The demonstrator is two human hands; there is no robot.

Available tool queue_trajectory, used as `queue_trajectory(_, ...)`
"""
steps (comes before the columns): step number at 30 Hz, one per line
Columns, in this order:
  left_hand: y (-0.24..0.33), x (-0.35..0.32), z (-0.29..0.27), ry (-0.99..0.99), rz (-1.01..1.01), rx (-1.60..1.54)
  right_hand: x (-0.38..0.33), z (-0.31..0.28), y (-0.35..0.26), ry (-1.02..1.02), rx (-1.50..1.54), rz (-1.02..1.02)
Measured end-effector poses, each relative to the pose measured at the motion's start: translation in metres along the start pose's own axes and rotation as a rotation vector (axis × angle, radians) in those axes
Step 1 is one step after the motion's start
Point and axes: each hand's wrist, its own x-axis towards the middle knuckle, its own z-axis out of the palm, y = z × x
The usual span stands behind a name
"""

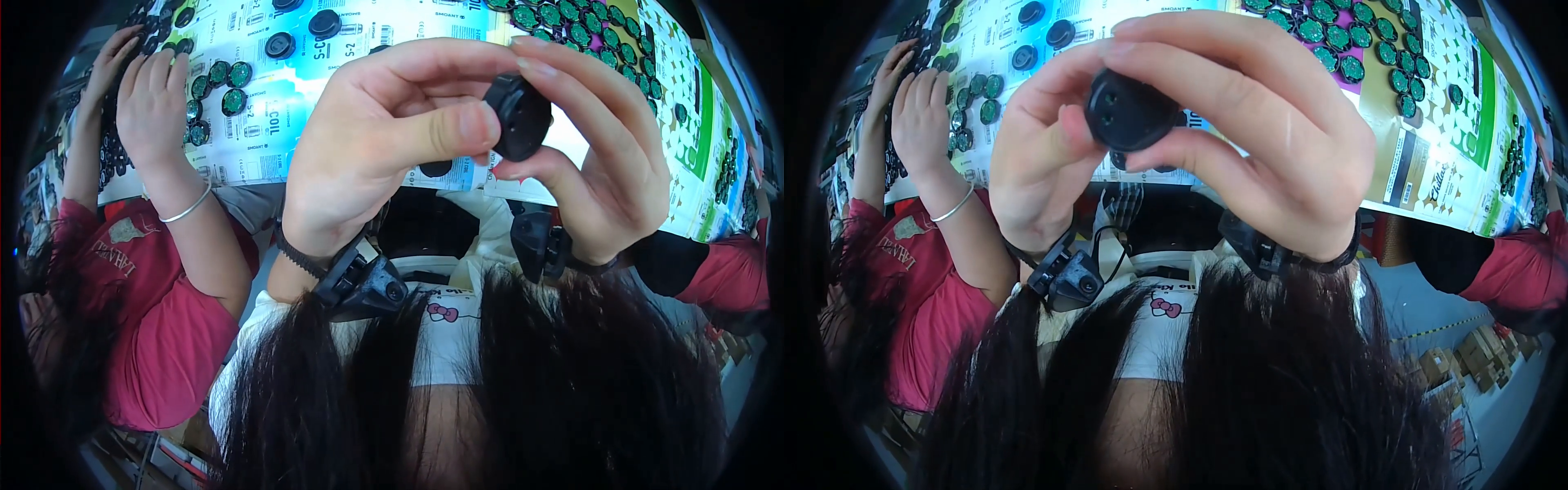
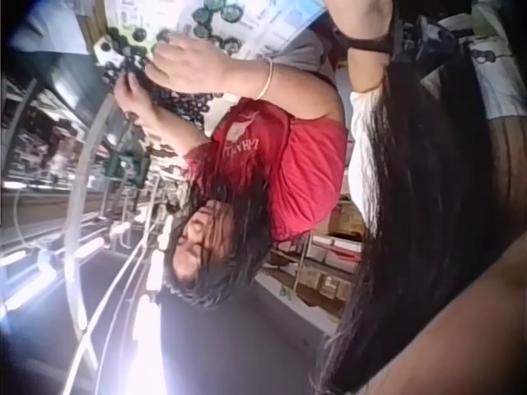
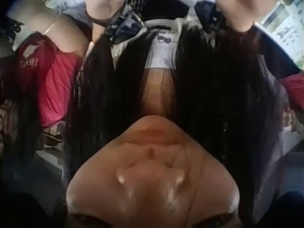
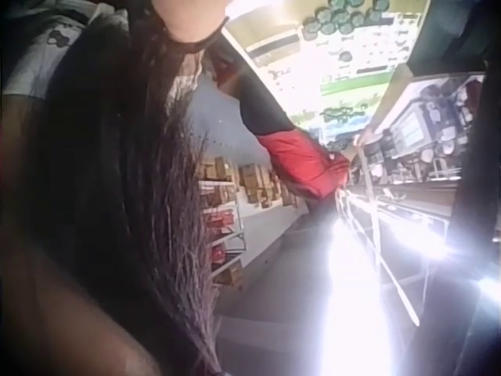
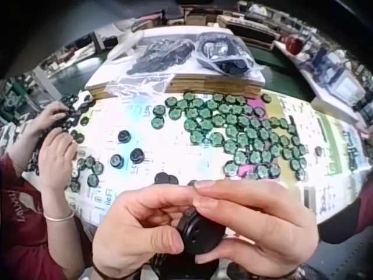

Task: The person assembles electronic components by hand, picking up a black plastic base and a green circuit board, fitting the board into the base, and pressing a black plastic cover onto the assembly.

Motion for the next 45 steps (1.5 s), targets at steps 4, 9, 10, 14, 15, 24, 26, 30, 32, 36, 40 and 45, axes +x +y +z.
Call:
queue_trajectory(4, 0.000, 0.001, 0.006, 0.022, 0.059, 0.067, -0.005, -0.001, -0.002, 0.038, 0.127, 0.024)
queue_trajectory(9, -0.004, 0.002, 0.012, 0.021, 0.063, 0.022, -0.010, -0.005, 0.003, 0.041, 0.175, -0.015)
queue_trajectory(10, -0.005, 0.001, 0.013, 0.029, 0.074, -0.004, -0.009, -0.006, 0.004, 0.027, 0.174, -0.053)
queue_trajectory(14, -0.002, 0.000, 0.014, 0.030, 0.063, 0.019, -0.006, -0.008, 0.006, -0.003, 0.134, -0.154)
queue_trajectory(15, -0.002, -0.002, 0.014, 0.035, 0.065, 0.021, -0.004, -0.009, 0.002, -0.005, 0.138, -0.158)
queue_trajectory(24, -0.002, -0.005, 0.014, 0.081, 0.076, 0.063, 0.012, -0.015, -0.034, -0.196, -0.346, 0.004)
queue_trajectory(26, -0.002, -0.005, 0.016, 0.124, 0.068, 0.084, 0.008, -0.011, -0.036, -0.162, -0.396, 0.062)
queue_trajectory(30, 0.004, -0.014, 0.043, 0.287, 0.184, 0.301, -0.016, 0.008, -0.005, 0.124, -0.172, -0.070)
queue_trajectory(32, -0.002, -0.012, 0.041, 0.320, 0.220, 0.385, -0.017, 0.015, 0.000, 0.134, -0.165, -0.084)
queue_trajectory(36, -0.012, -0.007, 0.038, 0.372, 0.315, 0.562, -0.018, 0.032, -0.005, 0.243, 0.069, 0.083)
queue_trajectory(40, -0.013, -0.006, 0.036, 0.352, 0.392, 0.627, -0.022, 0.041, -0.014, 0.404, 0.544, 0.487)
queue_trajectory(45, -0.013, -0.006, 0.038, 0.351, 0.429, 0.729, -0.023, 0.041, -0.017, 0.433, 0.600, 0.530)
